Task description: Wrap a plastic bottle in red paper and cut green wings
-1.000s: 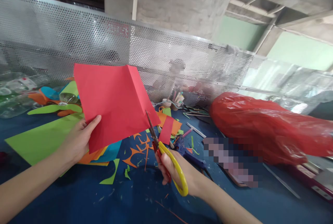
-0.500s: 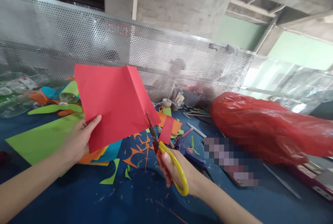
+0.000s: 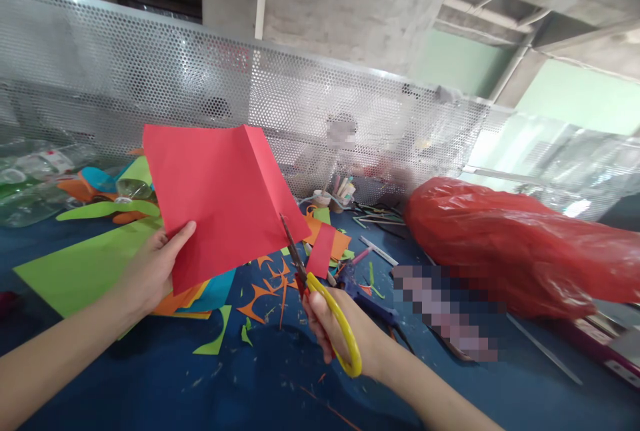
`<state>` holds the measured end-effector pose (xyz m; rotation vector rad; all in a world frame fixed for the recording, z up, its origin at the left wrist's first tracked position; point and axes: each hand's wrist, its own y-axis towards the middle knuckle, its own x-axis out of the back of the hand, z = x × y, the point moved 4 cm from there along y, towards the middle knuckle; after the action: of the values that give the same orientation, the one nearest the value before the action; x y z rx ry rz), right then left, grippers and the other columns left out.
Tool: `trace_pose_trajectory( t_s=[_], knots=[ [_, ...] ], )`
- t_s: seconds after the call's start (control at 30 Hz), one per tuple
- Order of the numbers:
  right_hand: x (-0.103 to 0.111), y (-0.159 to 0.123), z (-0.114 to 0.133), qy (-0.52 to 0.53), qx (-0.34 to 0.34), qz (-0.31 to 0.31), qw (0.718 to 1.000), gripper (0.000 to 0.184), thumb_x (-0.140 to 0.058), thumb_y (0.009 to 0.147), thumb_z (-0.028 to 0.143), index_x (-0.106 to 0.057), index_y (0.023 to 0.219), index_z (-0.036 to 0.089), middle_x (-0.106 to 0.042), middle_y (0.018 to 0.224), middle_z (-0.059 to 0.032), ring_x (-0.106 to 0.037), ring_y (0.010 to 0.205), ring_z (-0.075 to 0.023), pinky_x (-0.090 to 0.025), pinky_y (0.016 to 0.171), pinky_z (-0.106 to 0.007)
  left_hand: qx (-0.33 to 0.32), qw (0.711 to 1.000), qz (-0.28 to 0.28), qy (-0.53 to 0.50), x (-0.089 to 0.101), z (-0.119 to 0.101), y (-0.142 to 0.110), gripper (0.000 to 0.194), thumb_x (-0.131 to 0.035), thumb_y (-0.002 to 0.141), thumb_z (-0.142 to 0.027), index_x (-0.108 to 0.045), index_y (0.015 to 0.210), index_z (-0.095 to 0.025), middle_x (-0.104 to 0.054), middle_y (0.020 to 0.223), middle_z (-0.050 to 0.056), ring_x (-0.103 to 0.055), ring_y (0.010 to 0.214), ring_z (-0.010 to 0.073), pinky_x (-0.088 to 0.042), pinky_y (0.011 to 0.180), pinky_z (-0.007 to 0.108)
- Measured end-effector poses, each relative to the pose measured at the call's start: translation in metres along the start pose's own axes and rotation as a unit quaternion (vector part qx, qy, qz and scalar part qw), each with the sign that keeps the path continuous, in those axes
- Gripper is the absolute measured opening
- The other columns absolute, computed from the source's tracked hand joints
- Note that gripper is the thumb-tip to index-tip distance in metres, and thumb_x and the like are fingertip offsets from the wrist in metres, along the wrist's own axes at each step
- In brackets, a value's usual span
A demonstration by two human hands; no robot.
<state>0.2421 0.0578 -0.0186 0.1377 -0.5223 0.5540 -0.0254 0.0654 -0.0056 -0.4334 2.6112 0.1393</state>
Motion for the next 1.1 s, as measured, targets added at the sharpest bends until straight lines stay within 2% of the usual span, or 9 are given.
trace_pose_trajectory(
  t_s=[0.23,0.43,0.6,0.93,1.1],
  knots=[
    [0.000,0.001,-0.003,0.006,-0.016,-0.002,1.000,0.062,-0.030,0.082,0.078,-0.040,0.066,0.020,-0.042,0.049,0.0055,-0.041,0.034,-0.0058,-0.037,0.032,-0.017,0.008,1.000,-0.016,-0.001,-0.004,-0.003,-0.005,0.014,-0.065,0.085,-0.017,-0.069,0.097,-0.023,-0.075,0.097,-0.001,-0.072,0.076,0.0134,-0.061,0.072,0.022],
    [0.002,0.002,-0.009,-0.004,-0.029,-0.007,1.000,0.062,-0.031,0.080,0.080,-0.040,0.065,0.020,-0.041,0.050,0.0055,-0.043,0.034,-0.0061,-0.036,0.031,-0.017,0.008,1.000,-0.009,-0.004,-0.001,-0.003,-0.003,0.015,-0.065,0.084,-0.017,-0.068,0.098,-0.022,-0.076,0.095,0.000,-0.072,0.075,0.0148,-0.062,0.070,0.023],
    [0.001,0.002,-0.013,0.017,-0.009,-0.007,1.000,0.060,-0.033,0.081,0.078,-0.039,0.065,0.020,-0.039,0.050,0.0063,-0.041,0.034,-0.0056,-0.036,0.031,-0.017,0.000,1.000,-0.015,-0.005,0.001,-0.002,0.000,0.018,-0.069,0.081,-0.017,-0.067,0.098,-0.020,-0.076,0.097,0.003,-0.073,0.078,0.0172,-0.062,0.067,0.024],
    [0.003,0.001,-0.004,-0.006,-0.021,-0.002,1.000,0.065,-0.029,0.075,0.085,-0.037,0.066,0.021,-0.037,0.050,0.0067,-0.042,0.033,-0.0068,-0.035,0.030,-0.019,0.009,1.000,-0.005,-0.009,0.006,0.001,0.004,0.028,-0.075,0.075,-0.021,-0.067,0.102,-0.021,-0.075,0.099,0.006,-0.073,0.082,0.0210,-0.062,0.072,0.028],
    [0.002,0.001,-0.003,-0.013,-0.026,-0.004,1.000,0.065,-0.027,0.075,0.085,-0.036,0.065,0.022,-0.036,0.050,0.0064,-0.040,0.034,-0.0071,-0.034,0.031,-0.020,0.009,1.000,-0.009,-0.001,-0.001,-0.005,-0.003,0.025,-0.072,0.078,-0.020,-0.067,0.103,-0.020,-0.075,0.099,0.005,-0.073,0.084,0.0204,-0.061,0.076,0.029]
  ],
)
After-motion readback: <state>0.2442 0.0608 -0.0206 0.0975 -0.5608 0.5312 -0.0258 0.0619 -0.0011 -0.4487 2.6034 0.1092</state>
